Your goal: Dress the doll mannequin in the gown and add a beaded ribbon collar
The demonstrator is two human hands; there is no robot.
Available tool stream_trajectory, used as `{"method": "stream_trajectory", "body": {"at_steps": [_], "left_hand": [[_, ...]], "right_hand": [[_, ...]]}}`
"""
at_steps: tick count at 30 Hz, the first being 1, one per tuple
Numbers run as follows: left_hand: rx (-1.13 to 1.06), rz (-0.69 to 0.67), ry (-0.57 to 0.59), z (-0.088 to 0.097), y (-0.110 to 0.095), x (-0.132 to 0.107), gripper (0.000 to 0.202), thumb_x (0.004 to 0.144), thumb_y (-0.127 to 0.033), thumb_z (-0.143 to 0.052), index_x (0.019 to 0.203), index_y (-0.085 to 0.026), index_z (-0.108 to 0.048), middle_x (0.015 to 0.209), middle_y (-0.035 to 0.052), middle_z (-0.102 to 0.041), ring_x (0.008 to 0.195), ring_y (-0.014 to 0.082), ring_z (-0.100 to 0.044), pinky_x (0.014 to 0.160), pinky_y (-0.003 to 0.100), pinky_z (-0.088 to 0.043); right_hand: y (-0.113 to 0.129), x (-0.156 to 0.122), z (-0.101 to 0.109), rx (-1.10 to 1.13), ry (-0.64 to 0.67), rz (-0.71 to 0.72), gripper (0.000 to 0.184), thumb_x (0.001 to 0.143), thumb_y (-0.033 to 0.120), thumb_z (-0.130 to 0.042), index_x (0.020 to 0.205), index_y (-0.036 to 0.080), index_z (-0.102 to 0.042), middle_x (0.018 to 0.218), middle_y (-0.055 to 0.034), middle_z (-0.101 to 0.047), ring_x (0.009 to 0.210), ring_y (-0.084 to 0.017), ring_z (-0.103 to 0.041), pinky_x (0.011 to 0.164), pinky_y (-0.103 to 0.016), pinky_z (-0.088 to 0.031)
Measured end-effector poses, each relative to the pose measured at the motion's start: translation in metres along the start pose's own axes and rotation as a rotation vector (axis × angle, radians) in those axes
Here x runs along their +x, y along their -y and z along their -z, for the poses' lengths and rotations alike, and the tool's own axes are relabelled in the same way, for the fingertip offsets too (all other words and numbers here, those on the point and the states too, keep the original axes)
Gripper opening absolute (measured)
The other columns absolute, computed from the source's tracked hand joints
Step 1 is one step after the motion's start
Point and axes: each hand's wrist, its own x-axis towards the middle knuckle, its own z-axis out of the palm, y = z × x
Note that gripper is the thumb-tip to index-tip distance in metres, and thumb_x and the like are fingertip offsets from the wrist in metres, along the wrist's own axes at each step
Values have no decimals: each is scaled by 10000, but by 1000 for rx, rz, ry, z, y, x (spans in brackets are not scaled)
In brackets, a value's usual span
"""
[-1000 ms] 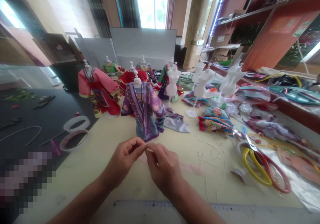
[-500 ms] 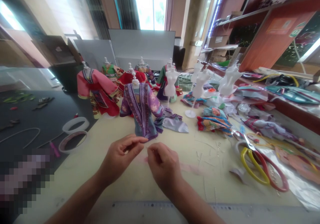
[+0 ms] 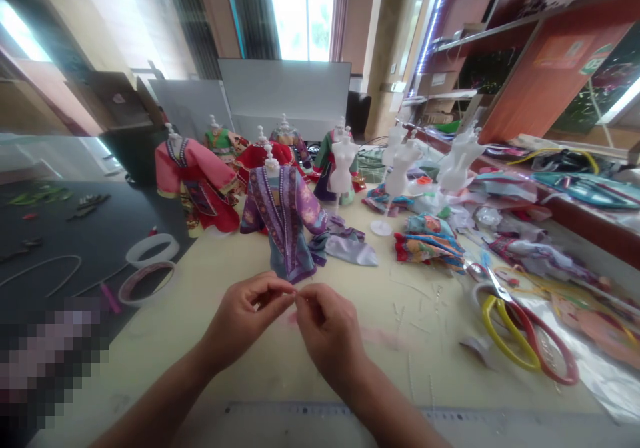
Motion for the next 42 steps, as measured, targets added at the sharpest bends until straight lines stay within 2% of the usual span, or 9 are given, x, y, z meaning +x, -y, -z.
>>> {"method": "stream_trajectory", "body": {"at_steps": [4, 8, 15, 18, 22, 28, 31, 38, 42], "left_hand": [[-76, 77, 18, 1, -3, 0, 156, 762, -277, -594, 695, -136, -604, 607, -24, -496, 537, 71, -420, 492, 171, -348], [-187, 189, 51, 3, -4, -2, 151, 774, -282, -571, 719, -142, -569, 608, -27, -501, 571, 83, -438, 521, 181, -360], [-328, 316, -8, 3, -2, -2, 199, 797, -344, -538, 741, -157, -576, 510, -68, -358, 474, 60, -300, 446, 173, -262], [-327, 284, -23, 6, -1, 0, 207, 801, -343, -532, 901, -178, -608, 542, -65, -371, 485, 64, -314, 455, 177, -273], [-242, 209, 46, 7, 0, 0, 250, 777, -268, -557, 1010, -196, -609, 626, -44, -433, 551, 74, -390, 519, 186, -339], [-3, -34, -18, 3, 4, 0, 124, 770, -227, -568, 844, -186, -659, 644, -26, -473, 556, 78, -419, 515, 181, -348], [64, -103, -33, 2, 7, 0, 109, 784, -218, -556, 797, -183, -658, 655, -18, -495, 535, 73, -418, 503, 179, -346], [98, -103, -25, 2, 6, -1, 115, 803, -221, -534, 780, -173, -636, 665, -6, -514, 545, 82, -437, 502, 186, -350], [99, -88, -13, 0, 2, -1, 119, 800, -222, -529, 736, -157, -606, 638, -12, -491, 547, 85, -436, 496, 189, -344]], "right_hand": [[-1, -1, -1, 3, 19, -9, 90, 793, 149, -504, 724, 169, -559, 564, 19, -515, 472, -87, -420, 467, -204, -361], [-2, -2, -3, 42, 26, -44, 67, 784, 164, -519, 838, 172, -558, 554, 35, -489, 453, -87, -425, 449, -203, -366], [-2, 0, -1, 58, 20, -79, 87, 803, 174, -505, 739, 176, -564, 600, 4, -556, 501, -106, -499, 493, -219, -406], [-3, 1, 0, 106, 43, -132, 87, 802, 192, -515, 744, 167, -575, 596, -1, -565, 505, -115, -524, 497, -227, -423], [-3, 3, 1, 171, 68, -187, 89, 796, 209, -529, 742, 160, -582, 593, -4, -574, 509, -122, -541, 495, -232, -437], [-1, 3, 1, 206, 108, -207, 105, 797, 218, -525, 737, 156, -584, 575, -1, -563, 504, -120, -534, 478, -224, -427], [-1, 3, 1, 210, 126, -219, 111, 799, 225, -523, 740, 155, -584, 587, -5, -567, 515, -122, -538, 484, -225, -429], [-2, 1, 0, 191, 103, -172, 78, 792, 214, -539, 843, 162, -566, 542, 34, -498, 456, -92, -456, 434, -201, -367], [-3, 1, 0, 117, 69, -114, 46, 792, 186, -533, 789, 174, -577, 555, 32, -509, 461, -85, -437, 454, -203, -358]]}}
